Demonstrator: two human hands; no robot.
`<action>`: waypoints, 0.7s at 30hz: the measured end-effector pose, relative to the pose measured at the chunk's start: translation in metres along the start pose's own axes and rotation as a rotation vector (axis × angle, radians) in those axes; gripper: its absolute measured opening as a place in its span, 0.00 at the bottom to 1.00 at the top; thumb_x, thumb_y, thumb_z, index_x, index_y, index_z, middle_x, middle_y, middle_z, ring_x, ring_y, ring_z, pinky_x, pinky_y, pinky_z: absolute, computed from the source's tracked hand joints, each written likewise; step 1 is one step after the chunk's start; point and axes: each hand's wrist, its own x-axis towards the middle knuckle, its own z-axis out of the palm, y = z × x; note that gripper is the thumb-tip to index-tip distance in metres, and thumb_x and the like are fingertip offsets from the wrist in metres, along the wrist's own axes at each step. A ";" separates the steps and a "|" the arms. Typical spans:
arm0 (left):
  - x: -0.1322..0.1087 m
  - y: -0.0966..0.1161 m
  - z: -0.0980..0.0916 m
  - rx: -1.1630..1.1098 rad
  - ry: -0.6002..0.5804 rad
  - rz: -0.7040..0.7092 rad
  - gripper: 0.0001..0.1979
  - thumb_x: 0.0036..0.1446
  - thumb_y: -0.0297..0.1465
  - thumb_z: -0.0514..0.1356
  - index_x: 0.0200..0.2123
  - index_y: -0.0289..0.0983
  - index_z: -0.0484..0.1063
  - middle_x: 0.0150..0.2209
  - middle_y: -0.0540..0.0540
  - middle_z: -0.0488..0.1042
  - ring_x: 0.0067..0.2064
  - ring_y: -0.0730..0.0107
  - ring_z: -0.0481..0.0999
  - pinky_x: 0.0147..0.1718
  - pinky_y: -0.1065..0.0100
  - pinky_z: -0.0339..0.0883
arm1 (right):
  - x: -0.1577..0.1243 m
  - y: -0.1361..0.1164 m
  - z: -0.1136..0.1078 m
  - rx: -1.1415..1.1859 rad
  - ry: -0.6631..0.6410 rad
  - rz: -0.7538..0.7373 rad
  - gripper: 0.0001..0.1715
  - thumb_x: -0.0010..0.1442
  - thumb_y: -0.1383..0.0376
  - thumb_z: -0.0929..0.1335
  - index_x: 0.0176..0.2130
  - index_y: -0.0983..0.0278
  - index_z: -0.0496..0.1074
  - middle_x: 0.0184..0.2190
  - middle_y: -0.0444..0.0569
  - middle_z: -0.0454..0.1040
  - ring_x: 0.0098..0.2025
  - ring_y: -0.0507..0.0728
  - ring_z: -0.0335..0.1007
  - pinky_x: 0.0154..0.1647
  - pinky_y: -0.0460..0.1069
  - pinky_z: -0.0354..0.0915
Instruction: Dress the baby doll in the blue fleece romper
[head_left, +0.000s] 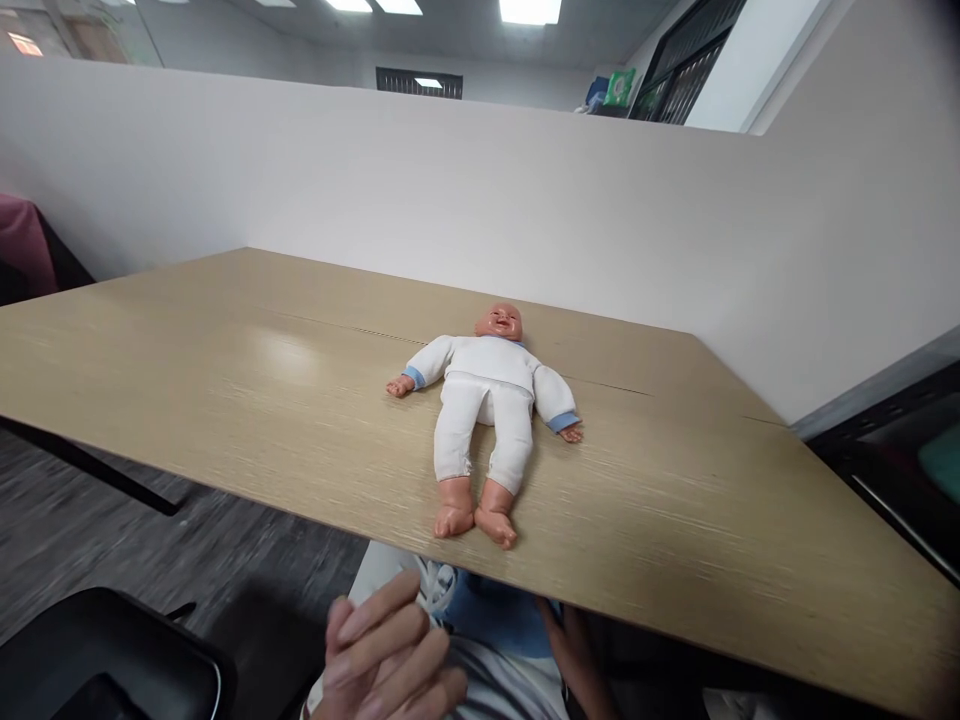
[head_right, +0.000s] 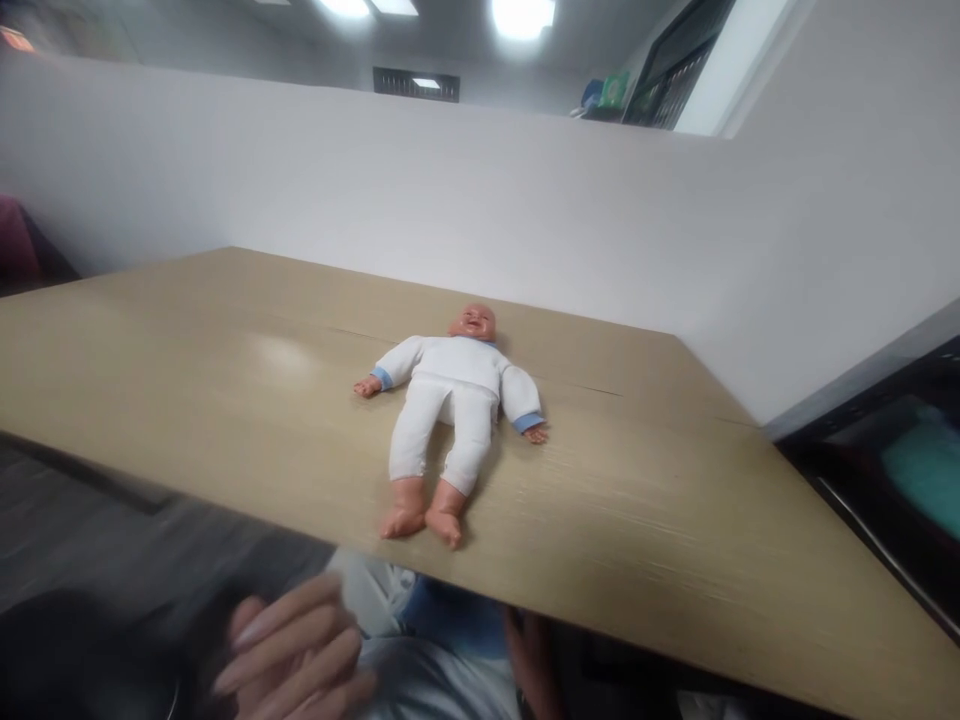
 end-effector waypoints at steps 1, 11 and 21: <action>0.004 0.003 0.008 -0.011 0.037 -0.038 0.13 0.66 0.42 0.72 0.34 0.42 0.78 0.13 0.63 0.46 0.18 0.80 0.42 0.30 0.75 0.66 | 0.000 0.000 0.002 -0.021 -0.011 0.017 0.44 0.62 0.27 0.61 0.35 0.57 0.84 0.36 0.60 0.86 0.46 0.79 0.86 0.52 0.67 0.80; 0.016 0.026 0.019 0.760 0.095 0.069 0.13 0.68 0.41 0.68 0.44 0.42 0.68 0.26 0.56 0.60 0.30 0.72 0.58 0.37 0.66 0.60 | -0.040 -0.050 -0.012 -0.211 -0.126 0.087 0.52 0.64 0.30 0.61 0.57 0.69 0.81 0.63 0.73 0.78 0.66 0.84 0.73 0.68 0.76 0.67; 0.026 0.016 0.068 1.163 -0.116 0.351 0.10 0.76 0.34 0.62 0.56 0.45 0.66 0.33 0.53 0.75 0.36 0.73 0.74 0.41 0.67 0.67 | -0.038 -0.230 -0.101 0.438 -0.373 -0.150 0.16 0.76 0.51 0.66 0.53 0.54 0.80 0.43 0.49 0.85 0.45 0.58 0.83 0.51 0.49 0.75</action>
